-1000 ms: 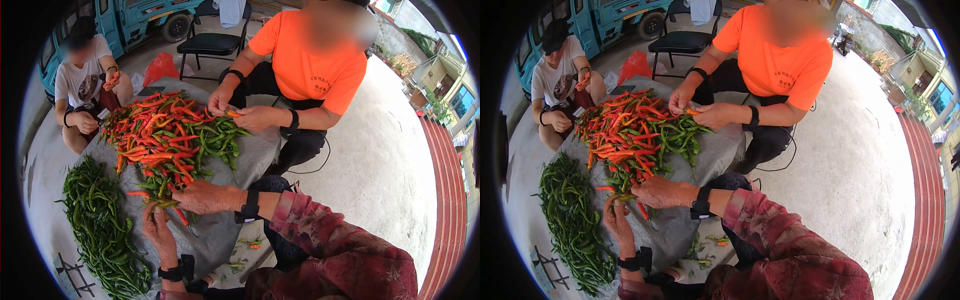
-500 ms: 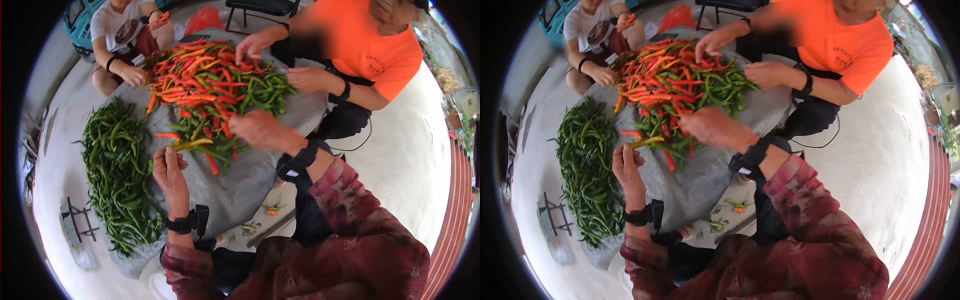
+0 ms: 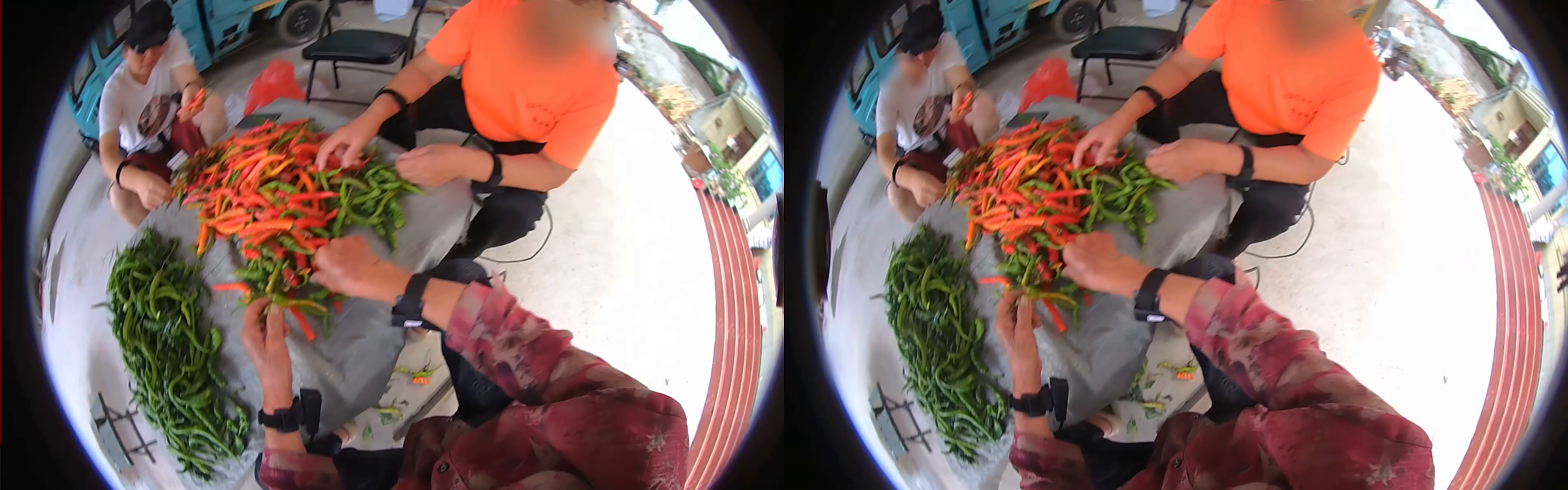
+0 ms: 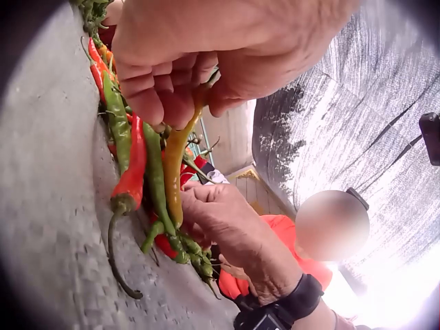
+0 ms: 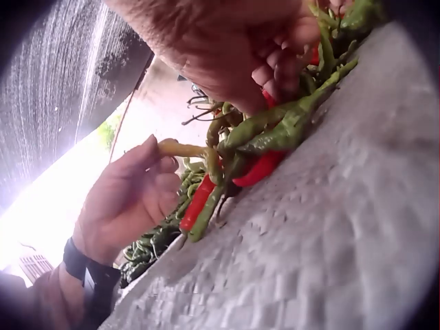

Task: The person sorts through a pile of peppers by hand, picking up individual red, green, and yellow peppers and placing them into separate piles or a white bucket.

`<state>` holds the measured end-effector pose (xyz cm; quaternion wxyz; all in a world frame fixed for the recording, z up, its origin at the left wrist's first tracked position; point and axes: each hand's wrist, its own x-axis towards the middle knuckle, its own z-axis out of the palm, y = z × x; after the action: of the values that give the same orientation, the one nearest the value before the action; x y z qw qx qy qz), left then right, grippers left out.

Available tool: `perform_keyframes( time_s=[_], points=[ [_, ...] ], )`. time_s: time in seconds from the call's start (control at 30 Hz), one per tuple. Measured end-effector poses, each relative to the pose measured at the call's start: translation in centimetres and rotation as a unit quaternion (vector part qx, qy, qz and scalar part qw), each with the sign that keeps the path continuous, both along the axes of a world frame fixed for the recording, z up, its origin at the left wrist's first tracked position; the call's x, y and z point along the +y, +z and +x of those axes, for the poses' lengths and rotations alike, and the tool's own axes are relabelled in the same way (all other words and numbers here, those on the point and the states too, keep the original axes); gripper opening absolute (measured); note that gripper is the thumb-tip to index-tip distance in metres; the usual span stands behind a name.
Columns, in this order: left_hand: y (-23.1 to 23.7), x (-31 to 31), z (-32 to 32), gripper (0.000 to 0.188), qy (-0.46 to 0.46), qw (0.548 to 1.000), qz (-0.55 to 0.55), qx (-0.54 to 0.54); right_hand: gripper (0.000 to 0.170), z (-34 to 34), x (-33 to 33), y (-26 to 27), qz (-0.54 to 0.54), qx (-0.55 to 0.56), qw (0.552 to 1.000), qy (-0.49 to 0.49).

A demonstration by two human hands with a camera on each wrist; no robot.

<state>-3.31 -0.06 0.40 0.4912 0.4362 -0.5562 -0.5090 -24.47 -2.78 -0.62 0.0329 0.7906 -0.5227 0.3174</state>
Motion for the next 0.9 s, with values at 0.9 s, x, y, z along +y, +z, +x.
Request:
perform_keyframes(
  time_s=[0.9],
  points=[
    [1.0, 0.9, -1.0, 0.049, 0.041, 0.999, -0.012, -0.014, 0.017, 0.9, 0.0, 1.7, 0.140, -0.099, 0.981, -0.092]
  ],
)
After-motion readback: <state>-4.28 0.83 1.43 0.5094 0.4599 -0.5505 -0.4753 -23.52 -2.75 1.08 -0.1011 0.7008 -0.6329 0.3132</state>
